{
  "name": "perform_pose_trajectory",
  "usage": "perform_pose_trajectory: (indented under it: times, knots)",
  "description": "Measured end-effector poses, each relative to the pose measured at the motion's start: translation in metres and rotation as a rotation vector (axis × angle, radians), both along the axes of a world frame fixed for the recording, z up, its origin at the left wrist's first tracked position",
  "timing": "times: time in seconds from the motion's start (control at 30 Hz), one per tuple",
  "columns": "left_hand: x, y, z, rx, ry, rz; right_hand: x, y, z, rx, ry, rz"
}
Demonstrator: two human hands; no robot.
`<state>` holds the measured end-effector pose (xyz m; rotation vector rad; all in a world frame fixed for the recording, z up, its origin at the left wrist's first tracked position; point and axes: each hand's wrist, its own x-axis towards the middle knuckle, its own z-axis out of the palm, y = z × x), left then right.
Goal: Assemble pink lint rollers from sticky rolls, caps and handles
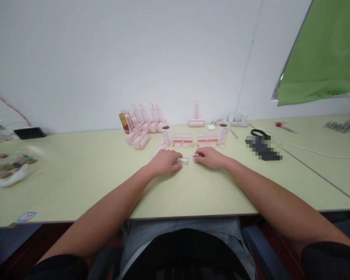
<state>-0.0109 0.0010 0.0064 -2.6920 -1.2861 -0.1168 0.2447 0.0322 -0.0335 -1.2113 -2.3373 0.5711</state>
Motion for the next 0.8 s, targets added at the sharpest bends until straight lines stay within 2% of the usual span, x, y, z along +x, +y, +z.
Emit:
perform_pose_trajectory:
  times: [0.8]
  knots:
    - [0.0009,0.001,-0.0019,-0.007,-0.013,0.005,0.0012,-0.0003,-0.001,-0.029,0.008,-0.008]
